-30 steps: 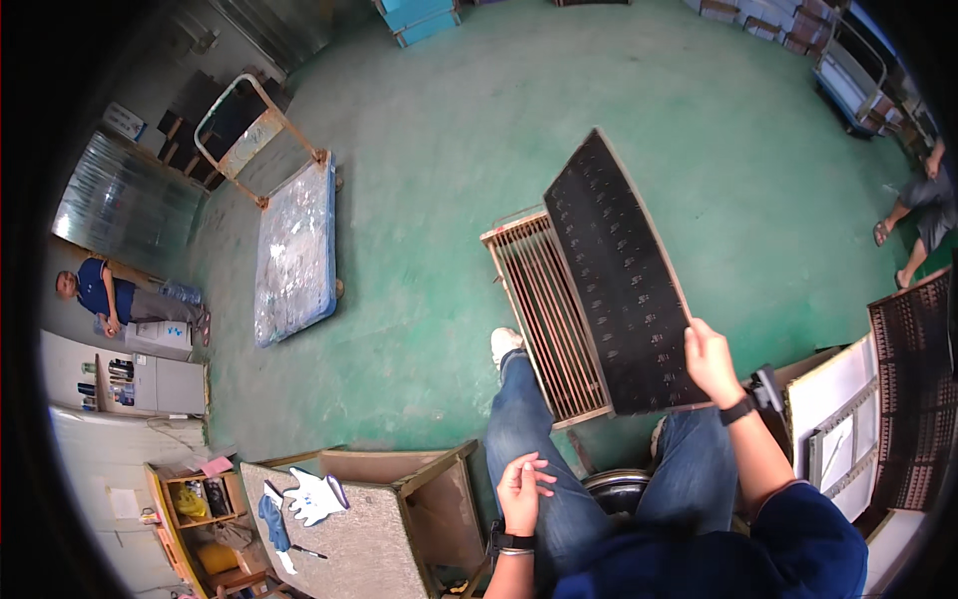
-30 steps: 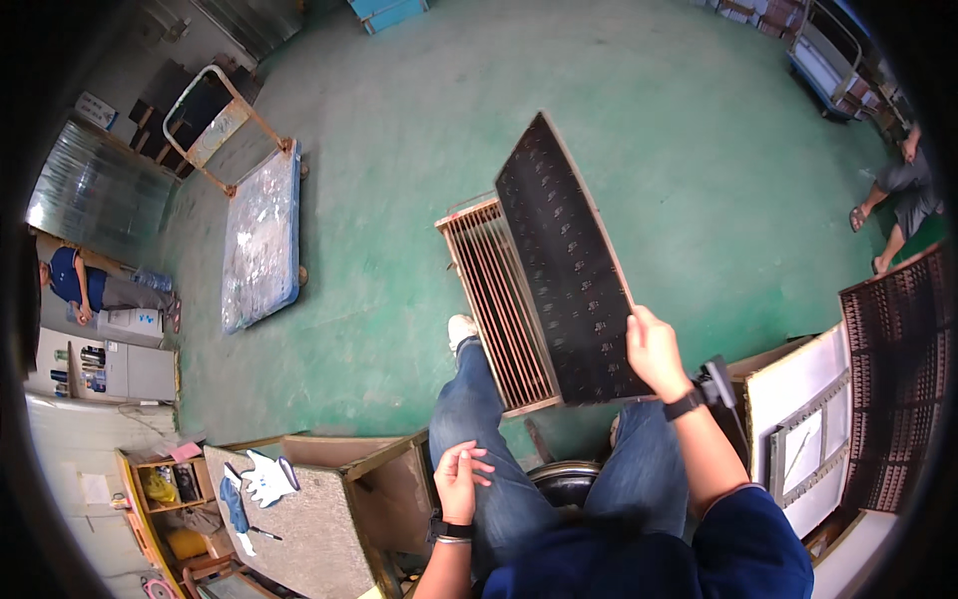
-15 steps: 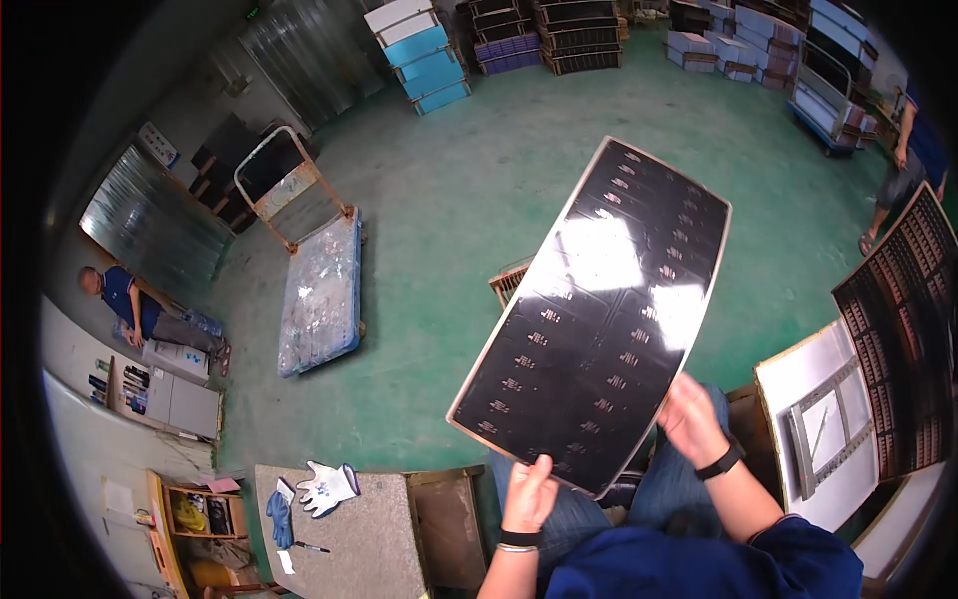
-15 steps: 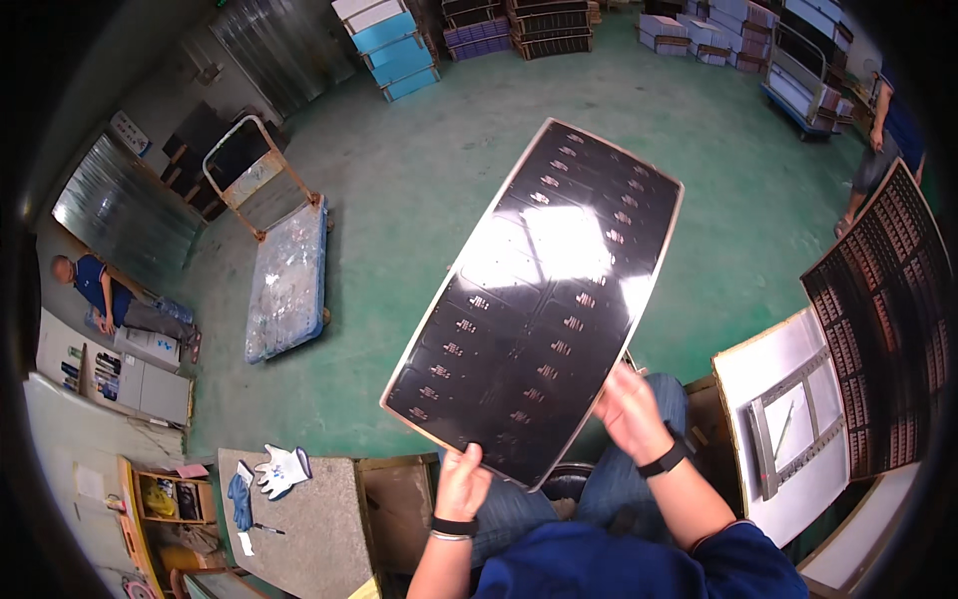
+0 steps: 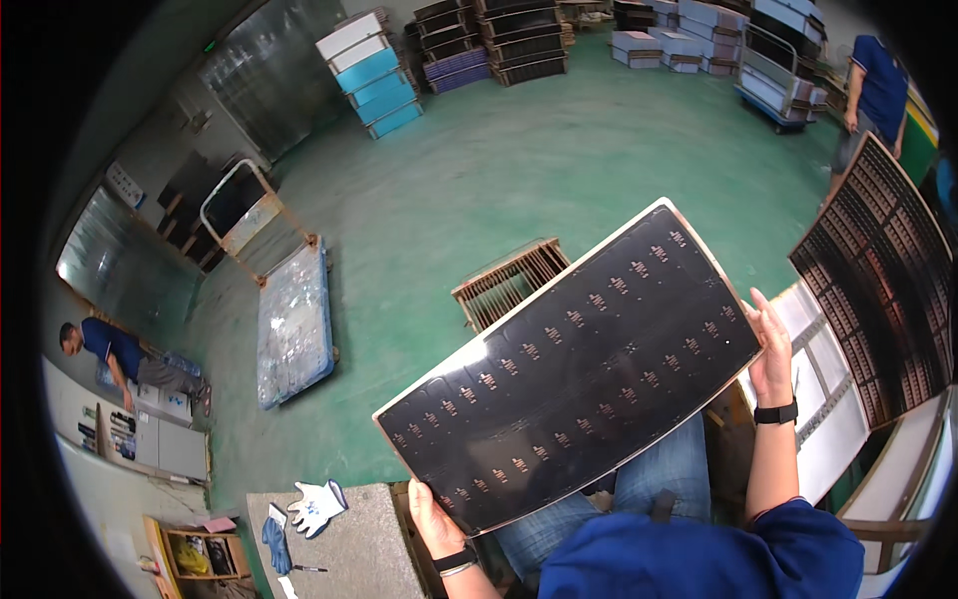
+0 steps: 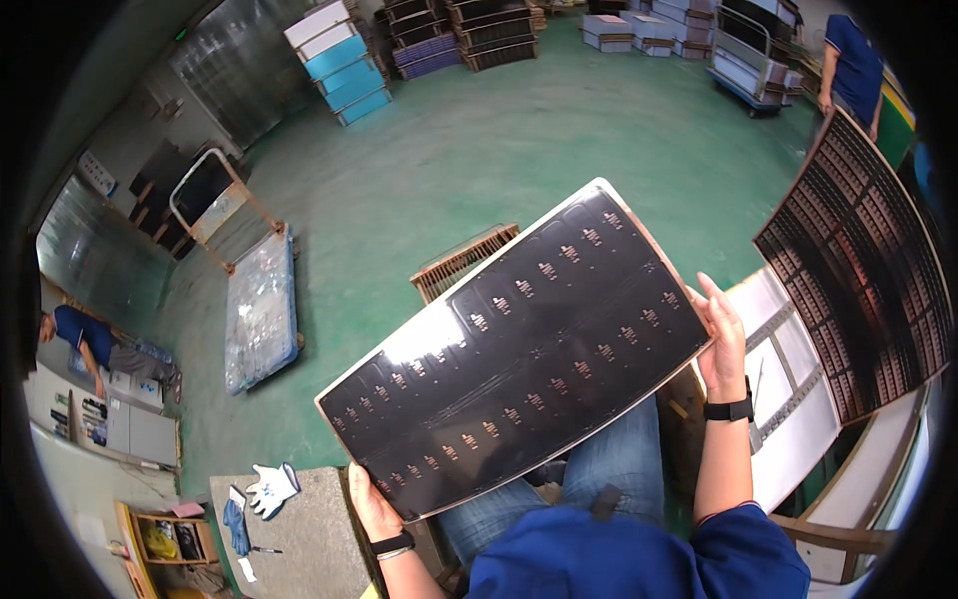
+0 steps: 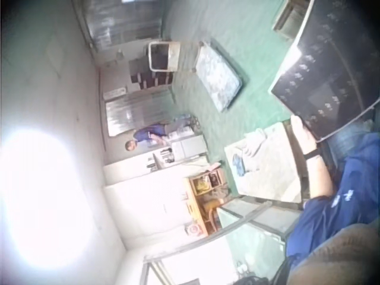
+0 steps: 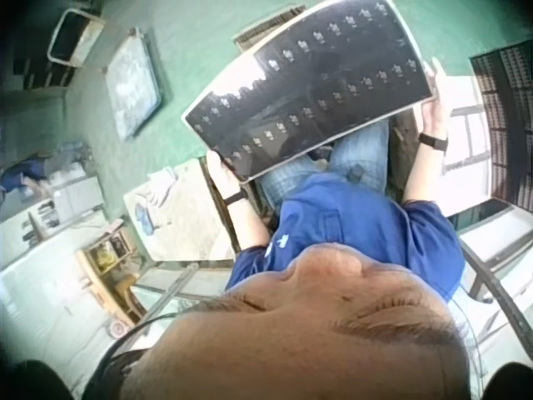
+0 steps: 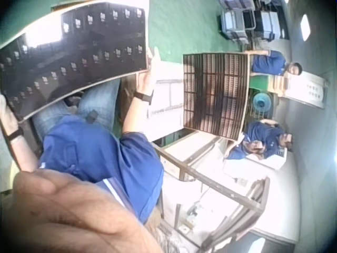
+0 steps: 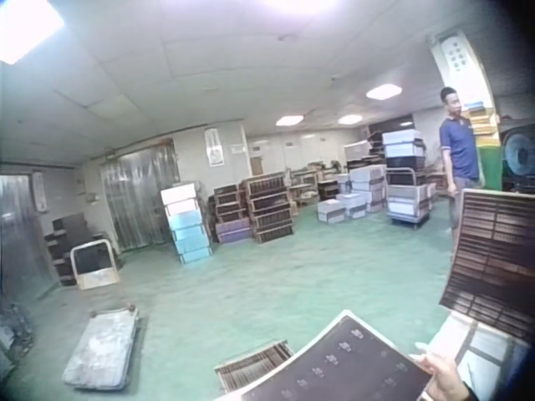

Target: Inspecting flat solar or circuit panels and placing them into a vertical storage rack.

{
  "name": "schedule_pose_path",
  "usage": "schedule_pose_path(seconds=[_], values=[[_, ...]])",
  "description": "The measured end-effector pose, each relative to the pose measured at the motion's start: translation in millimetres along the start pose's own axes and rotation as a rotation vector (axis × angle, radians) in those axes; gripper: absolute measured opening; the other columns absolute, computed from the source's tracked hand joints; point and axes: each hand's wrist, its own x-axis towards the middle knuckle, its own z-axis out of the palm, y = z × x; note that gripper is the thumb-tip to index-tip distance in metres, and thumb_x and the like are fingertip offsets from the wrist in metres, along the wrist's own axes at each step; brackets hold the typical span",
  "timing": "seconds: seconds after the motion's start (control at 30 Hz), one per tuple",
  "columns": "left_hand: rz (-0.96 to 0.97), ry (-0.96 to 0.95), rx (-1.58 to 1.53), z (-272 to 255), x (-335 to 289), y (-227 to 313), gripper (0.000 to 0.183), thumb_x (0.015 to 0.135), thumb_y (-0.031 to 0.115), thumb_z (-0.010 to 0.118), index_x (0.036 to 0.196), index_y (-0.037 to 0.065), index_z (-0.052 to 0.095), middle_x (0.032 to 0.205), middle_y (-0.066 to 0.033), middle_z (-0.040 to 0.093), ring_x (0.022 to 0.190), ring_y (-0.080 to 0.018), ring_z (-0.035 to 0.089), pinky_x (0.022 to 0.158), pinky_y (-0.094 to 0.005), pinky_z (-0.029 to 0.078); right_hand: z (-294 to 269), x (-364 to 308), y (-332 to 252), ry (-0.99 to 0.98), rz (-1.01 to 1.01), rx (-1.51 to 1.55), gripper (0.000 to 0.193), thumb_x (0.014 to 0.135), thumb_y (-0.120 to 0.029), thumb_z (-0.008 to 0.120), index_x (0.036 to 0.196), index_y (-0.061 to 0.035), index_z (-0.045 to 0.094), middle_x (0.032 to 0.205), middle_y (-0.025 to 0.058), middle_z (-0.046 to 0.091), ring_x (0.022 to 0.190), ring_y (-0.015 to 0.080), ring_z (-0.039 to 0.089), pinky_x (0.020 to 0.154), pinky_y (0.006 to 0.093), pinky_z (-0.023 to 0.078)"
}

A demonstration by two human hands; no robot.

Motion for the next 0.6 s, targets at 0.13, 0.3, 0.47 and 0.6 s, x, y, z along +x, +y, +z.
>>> schedule_pose_path(seconds=[0.13, 0.3, 0.47, 0.6], values=[[0.042, -0.016, 0.018, 2.4, 1.7, 7.7, 0.037, 0.094, 0.024, 0.052, 0.121, -0.001, 0.050, 0.118, -0.0093, 0.057, 0.108, -0.0192, 0.054, 0.095, -0.0332, 0.043, -1.0, -5.7, -8.3, -0.057, 0.045, -0.044, 0.043, 0.092, -0.020, 0.055, 0.129, -0.0003, 0.048, 0.106, 0.0116, 0.064, 0.097, 0.0167, 0.062, 0.086, 0.0281, 0.050], [0.060, -0.034, 0.044, -0.1, 1.5, 9.2, 0.038, 0.093, 0.024, 0.054, 0.122, -0.001, 0.050, 0.121, -0.0104, 0.056, 0.109, -0.0200, 0.054, 0.096, -0.0340, 0.043, 7.7, -9.9, -20.6, -0.101, 0.076, -0.017, 0.041, 0.093, -0.019, 0.053, 0.129, 0.0006, 0.047, 0.103, 0.0108, 0.063, 0.092, 0.0158, 0.063, 0.080, 0.0266, 0.052], [0.069, -0.047, 0.101, 0.6, -0.9, 18.3, 0.035, 0.095, 0.023, 0.051, 0.121, 0.000, 0.049, 0.120, -0.0098, 0.056, 0.109, -0.0187, 0.053, 0.096, -0.0332, 0.043, -5.4, -4.2, -23.7, -0.193, 0.155, 0.039, 0.041, 0.092, -0.019, 0.055, 0.127, 0.0016, 0.049, 0.103, 0.0119, 0.064, 0.088, 0.0141, 0.063, 0.079, 0.0260, 0.052], [0.138, 0.007, 0.152, -16.4, 0.7, 23.1, 0.031, 0.095, 0.020, 0.051, 0.119, 0.000, 0.050, 0.119, -0.0095, 0.056, 0.108, -0.0176, 0.053, 0.095, -0.0324, 0.043, -3.6, -5.3, -31.0, -0.252, 0.197, -0.166, 0.028, 0.087, -0.011, 0.062, 0.112, 0.0011, 0.059, 0.098, 0.0045, 0.064, 0.085, 0.0091, 0.061, 0.077, 0.0219, 0.049]])
